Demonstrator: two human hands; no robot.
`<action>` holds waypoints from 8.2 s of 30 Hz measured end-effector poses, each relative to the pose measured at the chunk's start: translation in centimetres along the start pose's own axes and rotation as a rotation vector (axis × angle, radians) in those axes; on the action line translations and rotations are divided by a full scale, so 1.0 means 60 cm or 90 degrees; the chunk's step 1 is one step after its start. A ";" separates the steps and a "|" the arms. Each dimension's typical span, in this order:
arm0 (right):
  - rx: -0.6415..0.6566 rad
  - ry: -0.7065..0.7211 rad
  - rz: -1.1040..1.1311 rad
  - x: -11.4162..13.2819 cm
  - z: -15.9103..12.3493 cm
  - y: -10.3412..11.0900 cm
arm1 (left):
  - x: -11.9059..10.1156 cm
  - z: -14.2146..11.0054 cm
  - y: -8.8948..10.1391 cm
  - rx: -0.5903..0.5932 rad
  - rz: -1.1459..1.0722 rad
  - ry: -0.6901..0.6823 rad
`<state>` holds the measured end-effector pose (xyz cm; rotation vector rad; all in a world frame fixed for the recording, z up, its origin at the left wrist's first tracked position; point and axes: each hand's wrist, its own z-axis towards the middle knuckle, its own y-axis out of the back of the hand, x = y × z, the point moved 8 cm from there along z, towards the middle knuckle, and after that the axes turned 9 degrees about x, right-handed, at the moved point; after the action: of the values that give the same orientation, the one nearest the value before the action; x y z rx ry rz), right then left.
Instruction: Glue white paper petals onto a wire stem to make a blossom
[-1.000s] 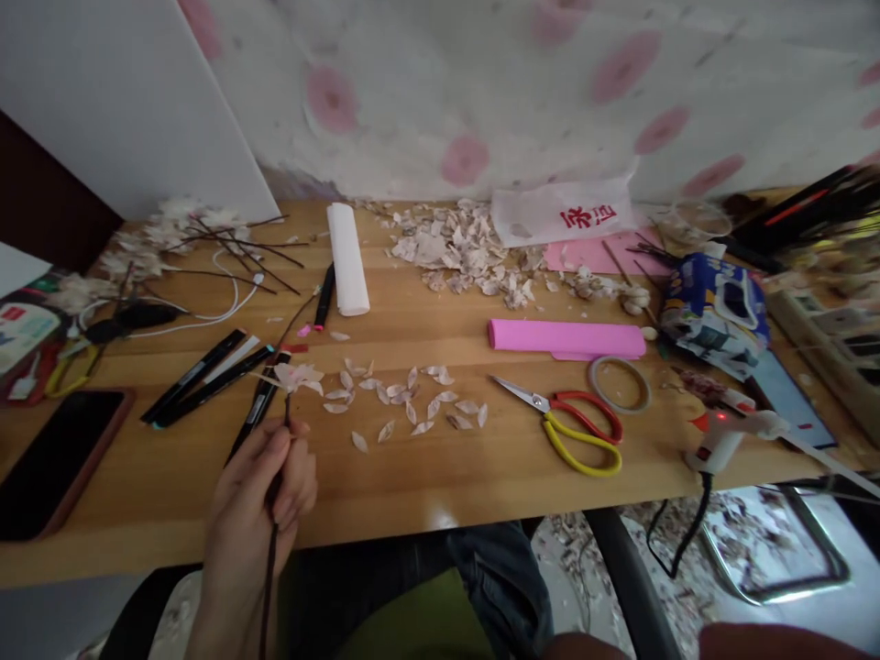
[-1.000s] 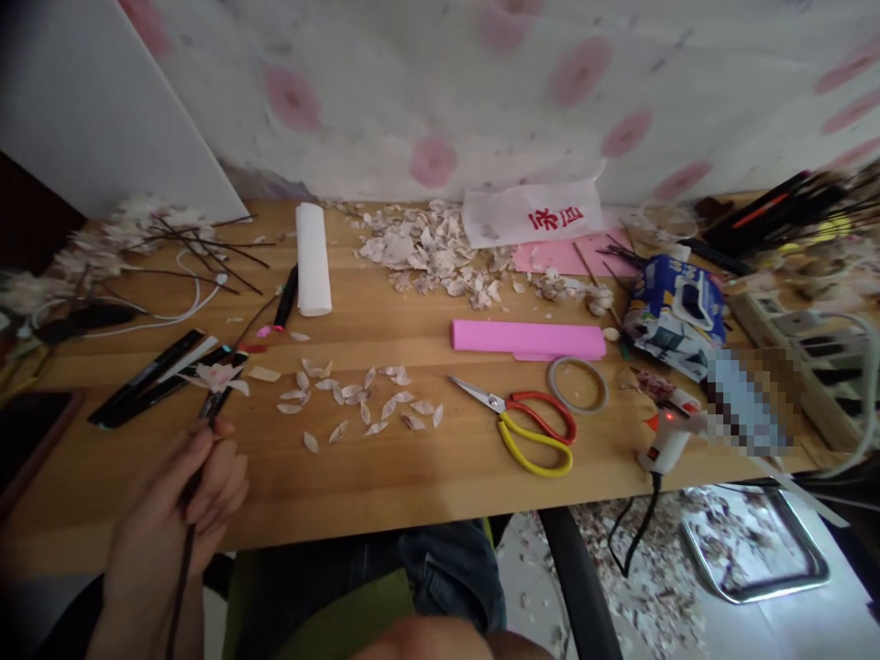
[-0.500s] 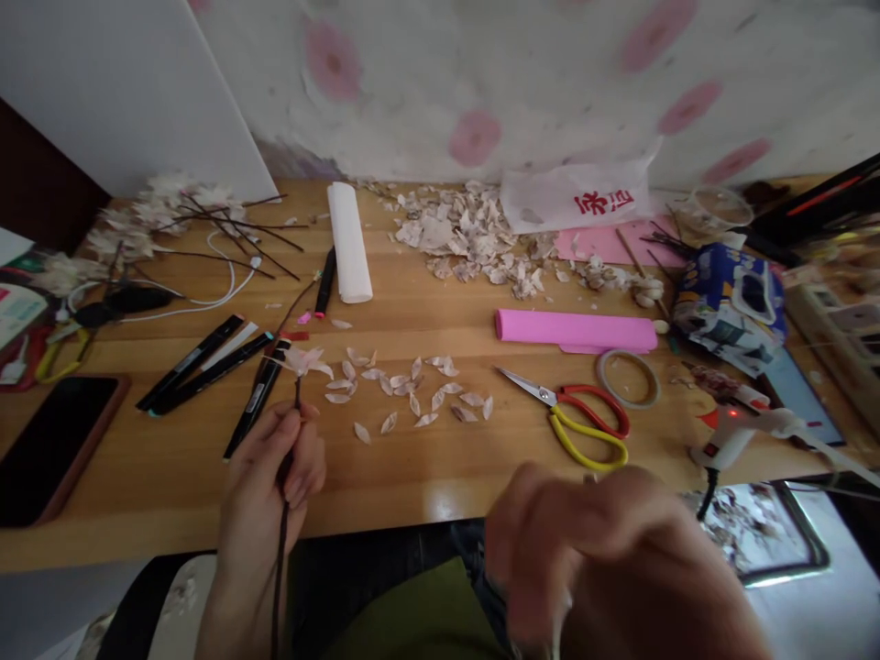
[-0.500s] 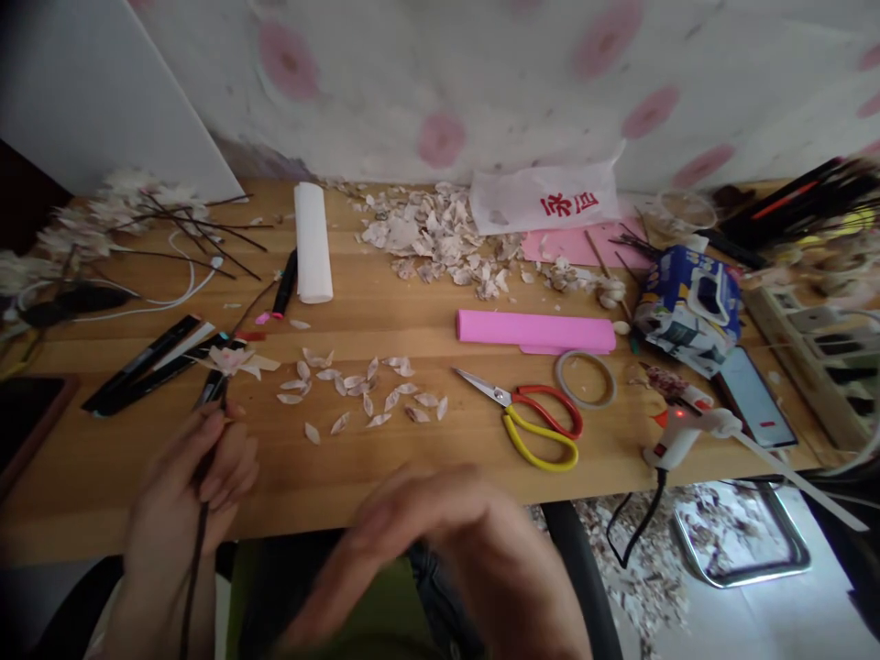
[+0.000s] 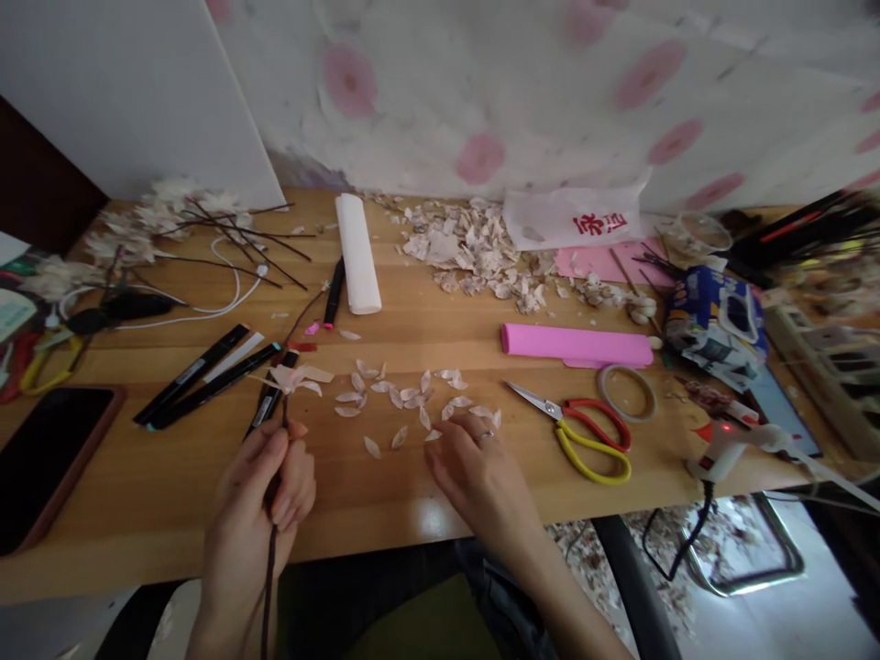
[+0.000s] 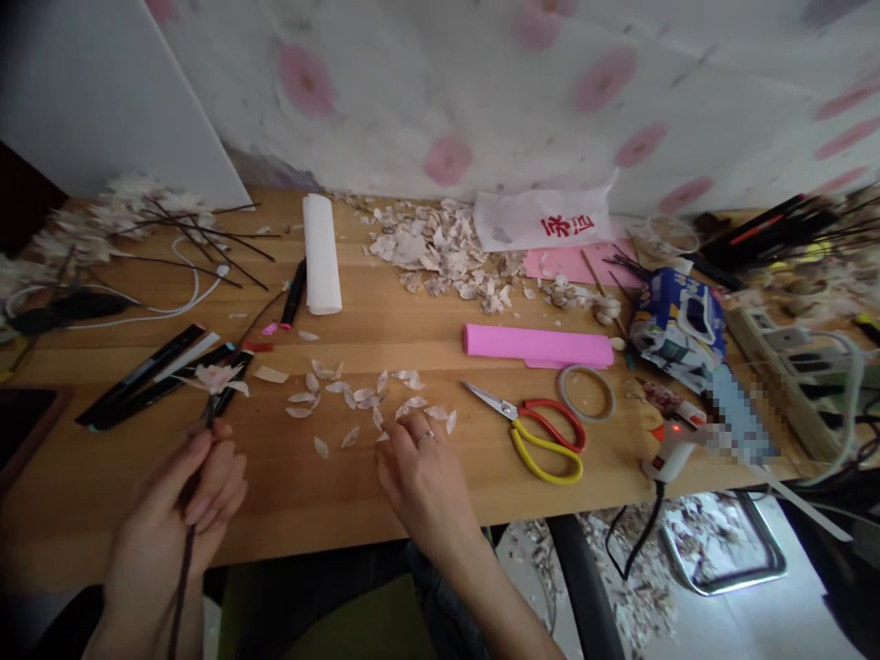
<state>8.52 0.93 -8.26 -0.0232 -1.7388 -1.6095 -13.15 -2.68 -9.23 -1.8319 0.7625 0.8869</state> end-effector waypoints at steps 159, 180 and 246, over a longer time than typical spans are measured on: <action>-0.467 0.181 0.053 0.098 -0.036 0.208 | 0.031 -0.064 -0.228 0.353 0.005 0.042; -0.464 0.161 0.061 0.090 -0.037 0.207 | 0.030 -0.064 -0.236 0.364 0.003 0.048; -0.305 0.173 0.127 0.087 -0.016 0.175 | 0.031 -0.041 -0.205 0.326 0.001 0.042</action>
<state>10.37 -0.12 3.34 -0.1929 -1.0858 -1.7501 -1.68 -0.57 -4.24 -1.4095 0.9334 0.5648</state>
